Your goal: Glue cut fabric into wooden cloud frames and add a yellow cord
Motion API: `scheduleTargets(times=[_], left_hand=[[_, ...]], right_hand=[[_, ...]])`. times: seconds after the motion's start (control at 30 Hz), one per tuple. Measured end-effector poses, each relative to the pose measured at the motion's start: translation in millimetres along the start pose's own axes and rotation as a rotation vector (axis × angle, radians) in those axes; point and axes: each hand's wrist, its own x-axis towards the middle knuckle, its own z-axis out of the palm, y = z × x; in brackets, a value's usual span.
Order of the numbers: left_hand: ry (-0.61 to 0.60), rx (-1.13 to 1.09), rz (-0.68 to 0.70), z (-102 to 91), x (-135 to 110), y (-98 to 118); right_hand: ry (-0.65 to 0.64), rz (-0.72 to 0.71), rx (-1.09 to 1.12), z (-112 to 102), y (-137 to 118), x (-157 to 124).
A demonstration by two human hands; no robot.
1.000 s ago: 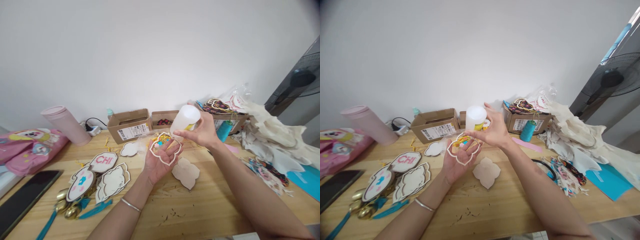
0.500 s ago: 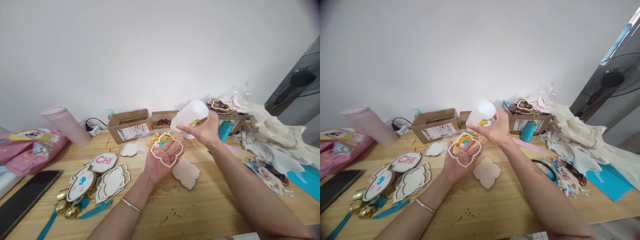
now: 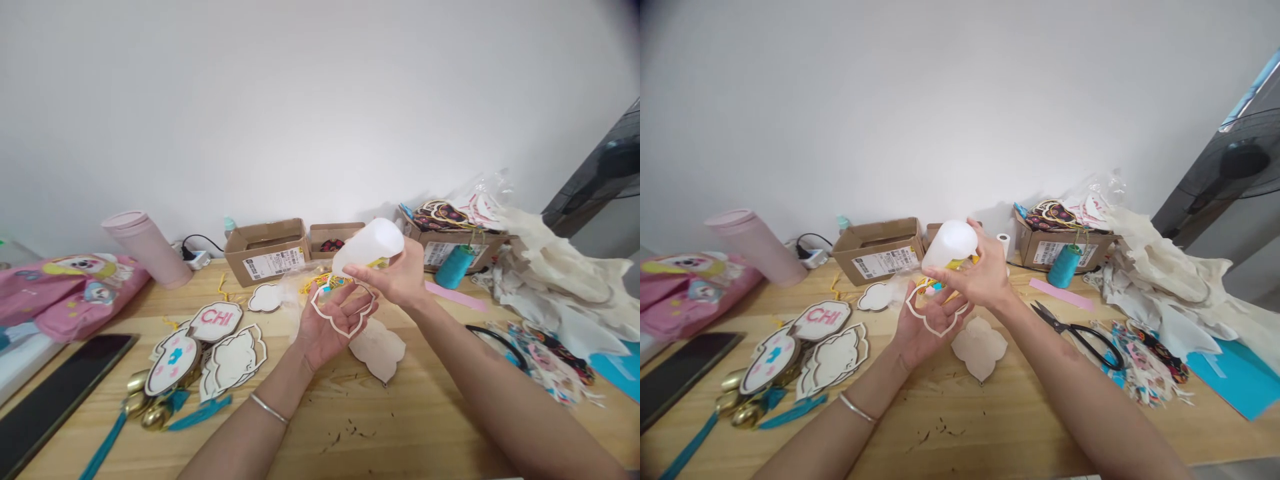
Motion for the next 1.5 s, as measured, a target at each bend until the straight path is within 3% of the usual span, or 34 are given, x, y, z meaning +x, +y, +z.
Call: scheduleTargets(times=[0.8, 1.5], left_hand=[[-0.005, -0.012, 0.027, -0.3, 2.2, -2.3], [0.003, 0.013, 0.033, 2.4, 2.4, -2.9]], right_hand=[[-0.040, -0.057, 0.004, 4.8, -7.9, -5.0], [-0.016, 0.035, 0.048, 7.8, -8.0, -8.1]])
